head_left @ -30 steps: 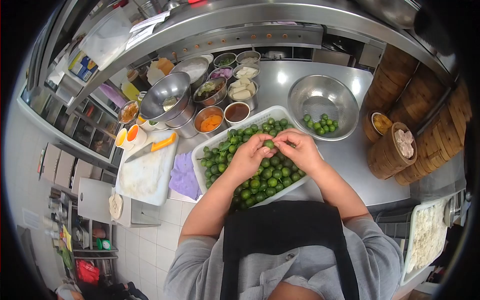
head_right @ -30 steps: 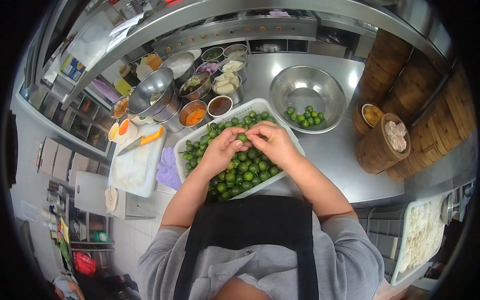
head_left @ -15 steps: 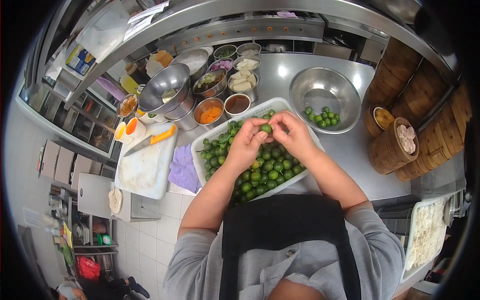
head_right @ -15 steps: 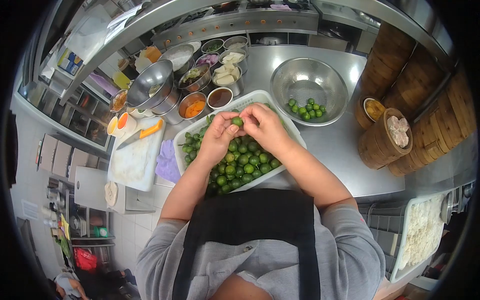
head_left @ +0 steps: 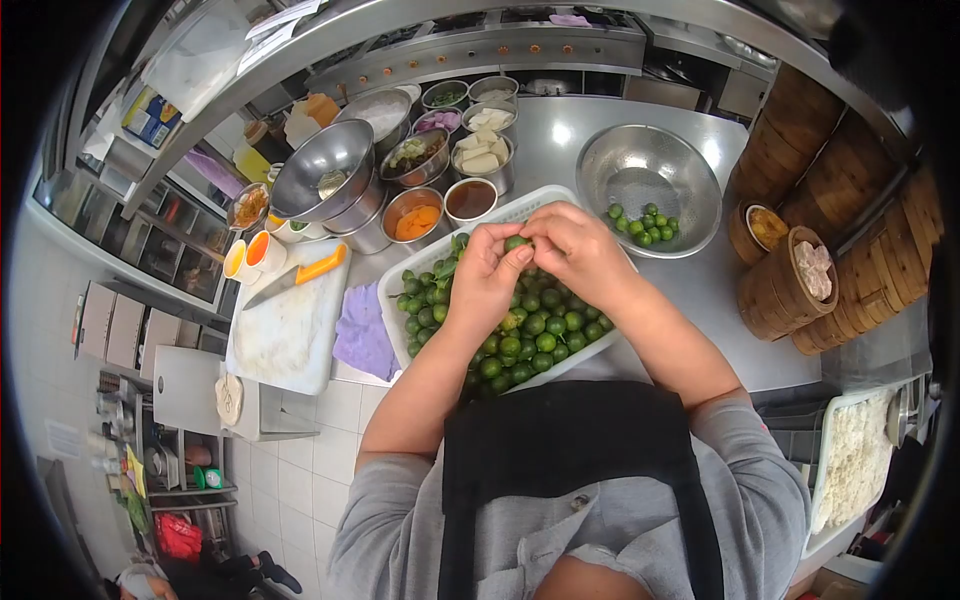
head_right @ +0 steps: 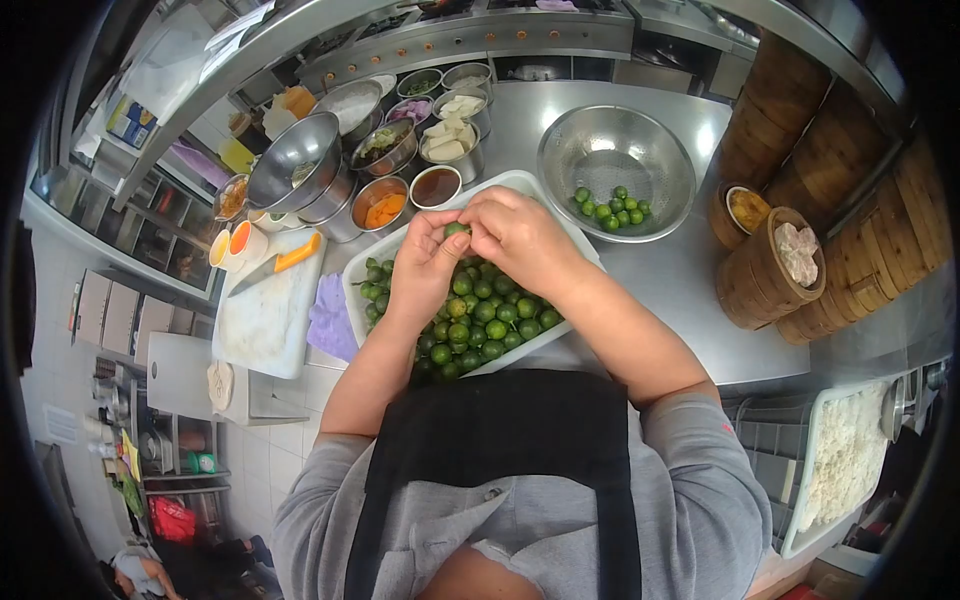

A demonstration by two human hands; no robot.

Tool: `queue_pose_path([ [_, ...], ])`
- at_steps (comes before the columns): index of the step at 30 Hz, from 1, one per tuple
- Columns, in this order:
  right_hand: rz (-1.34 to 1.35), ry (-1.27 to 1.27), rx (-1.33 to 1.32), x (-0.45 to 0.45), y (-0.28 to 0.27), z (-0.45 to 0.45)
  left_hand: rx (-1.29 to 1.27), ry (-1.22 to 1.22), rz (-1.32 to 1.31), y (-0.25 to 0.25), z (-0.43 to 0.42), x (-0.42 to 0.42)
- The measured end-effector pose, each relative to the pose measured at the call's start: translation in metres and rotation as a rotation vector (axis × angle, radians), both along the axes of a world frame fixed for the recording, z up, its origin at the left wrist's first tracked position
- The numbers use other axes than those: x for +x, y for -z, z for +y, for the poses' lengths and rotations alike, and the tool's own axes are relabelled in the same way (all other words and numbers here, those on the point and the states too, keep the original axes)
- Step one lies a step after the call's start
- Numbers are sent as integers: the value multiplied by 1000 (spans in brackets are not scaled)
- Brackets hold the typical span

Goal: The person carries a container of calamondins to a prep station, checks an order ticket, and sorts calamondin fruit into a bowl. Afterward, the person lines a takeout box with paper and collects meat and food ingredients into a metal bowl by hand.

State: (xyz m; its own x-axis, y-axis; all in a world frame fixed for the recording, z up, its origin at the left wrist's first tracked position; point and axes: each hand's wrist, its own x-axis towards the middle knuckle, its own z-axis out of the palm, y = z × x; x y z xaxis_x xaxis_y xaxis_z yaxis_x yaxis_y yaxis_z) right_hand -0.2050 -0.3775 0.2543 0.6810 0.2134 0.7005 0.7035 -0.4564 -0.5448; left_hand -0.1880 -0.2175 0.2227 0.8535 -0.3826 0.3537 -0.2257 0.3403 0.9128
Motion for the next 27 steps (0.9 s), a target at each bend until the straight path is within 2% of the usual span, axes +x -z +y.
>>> queue_pose_path([
  [4, -15, 33, 58, 18, 4, -11, -5, -42, 16, -5, 0, 3],
  [5, 187, 46, 225, 23, 7, -16, 18, -119, 32, -10, 4, 7],
  [7, 345, 109, 244, 32, 8, -35, 39, -193, 47, -12, 14, 12],
  [8, 477, 106, 187, 35, 9, -44, 68, -211, 64, -9, 18, 15],
  [9, 474, 109, 185, 36, 12, -48, 97, -228, 82, -7, 21, 17],
  [11, 543, 156, -1, 32, 16, -50, 68, -186, 106, -1, 20, 17],
  [13, 509, 105, -11, 29, 27, -47, 96, -123, 58, 5, 17, 17],
  [15, 667, -155, 325, 19, 27, -31, 107, -101, 45, 4, 13, 15],
  [17, 760, -228, 420, 6, 20, -15, 55, -16, 58, -1, 13, 9],
  [20, 847, -293, 533, 2, 24, -6, 133, -49, -30, -3, 11, 1],
  [22, 1072, -447, 785, 4, 30, -6, 192, -68, -118, -1, 10, -1],
  [27, 1207, -619, 955, -1, 30, -14, 231, -13, -183, -5, 9, -5],
])
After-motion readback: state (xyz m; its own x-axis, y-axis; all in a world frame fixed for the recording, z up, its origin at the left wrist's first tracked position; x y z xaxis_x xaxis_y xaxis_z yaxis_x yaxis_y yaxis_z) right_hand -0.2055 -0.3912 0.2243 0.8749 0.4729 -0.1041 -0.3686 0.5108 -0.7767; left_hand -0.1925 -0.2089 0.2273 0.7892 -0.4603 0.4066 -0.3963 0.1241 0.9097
